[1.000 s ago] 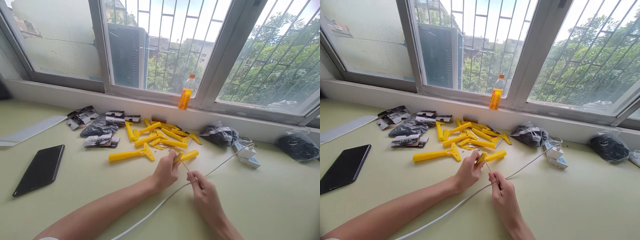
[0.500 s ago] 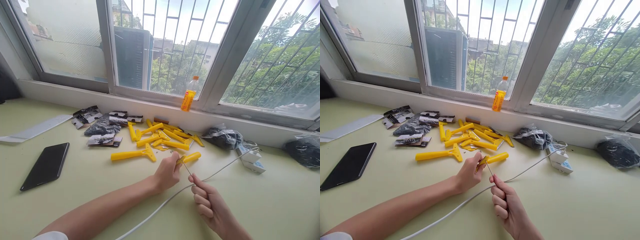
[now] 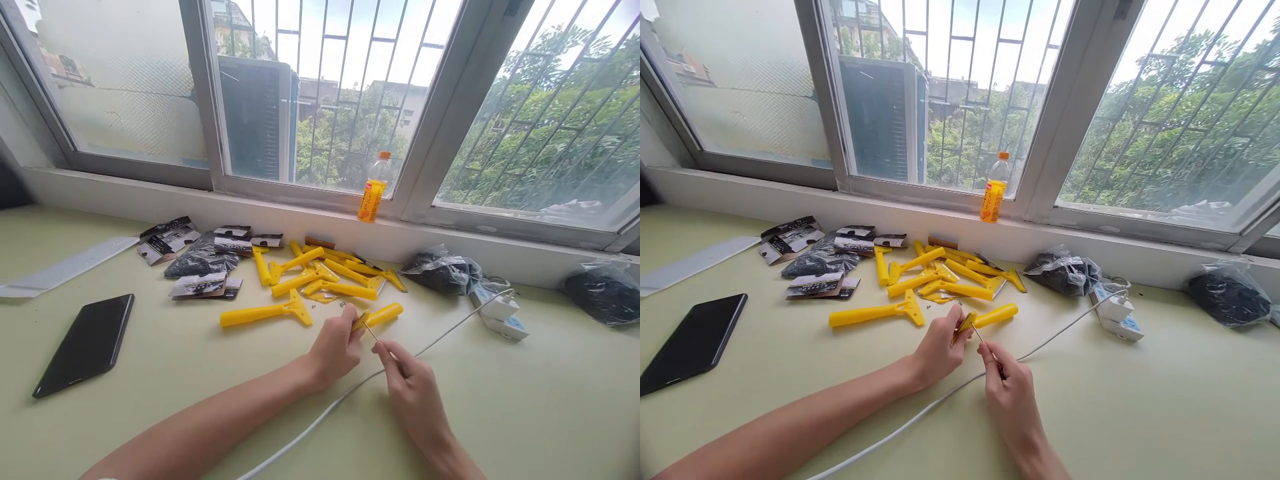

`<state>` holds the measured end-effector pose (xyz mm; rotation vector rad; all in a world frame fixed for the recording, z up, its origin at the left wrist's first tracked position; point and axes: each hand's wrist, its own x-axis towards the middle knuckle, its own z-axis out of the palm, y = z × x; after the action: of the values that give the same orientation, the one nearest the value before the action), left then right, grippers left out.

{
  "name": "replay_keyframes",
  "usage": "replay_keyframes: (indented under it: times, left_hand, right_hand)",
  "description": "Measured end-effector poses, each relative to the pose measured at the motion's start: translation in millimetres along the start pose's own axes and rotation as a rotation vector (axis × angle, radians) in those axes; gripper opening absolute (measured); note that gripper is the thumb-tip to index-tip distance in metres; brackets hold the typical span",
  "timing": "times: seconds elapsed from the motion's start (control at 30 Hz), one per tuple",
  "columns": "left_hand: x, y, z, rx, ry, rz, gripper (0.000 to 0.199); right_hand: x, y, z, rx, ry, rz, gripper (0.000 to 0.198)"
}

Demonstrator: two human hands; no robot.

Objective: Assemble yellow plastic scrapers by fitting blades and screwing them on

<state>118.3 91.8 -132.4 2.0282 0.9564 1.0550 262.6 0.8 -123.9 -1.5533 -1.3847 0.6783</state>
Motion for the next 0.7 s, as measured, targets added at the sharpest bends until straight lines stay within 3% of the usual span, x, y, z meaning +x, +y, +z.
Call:
replay_keyframes:
  times: [0.13, 0.3, 0.37, 0.47, 0.6, 0.7]
  left_hand:
    - [0, 0, -1, 0.002, -0.026, 0.015, 0.017]
    - [1, -1, -2, 0.023, -0.054, 0.044, 0.019]
    - [2, -1, -2, 0.020, -0.052, 0.043, 0.019]
    - [3, 1, -1, -0.041, -0.026, 0.007, 0.019]
    - [5, 4, -1, -0.200, -0.004, -0.082, 0.020]
    - [9, 3, -4, -0.251, -0.061, -0.123, 0.022]
  right_hand:
    - [-3, -12, -4, 0.491, -0.124, 0.429, 0.049]
    - [3, -18, -16, 1.019, -0.234, 0.793, 0.056]
    - [7, -17, -18, 1.149, -0.257, 0.877, 0.062]
    - [12, -14, -15, 1.115, -0.262, 0.814, 0.058]
    - [14, -5, -9, 0.718, -0.210, 0.459, 0.047]
    - [11, 7, -8, 0.351, -0.153, 0.179, 0.046]
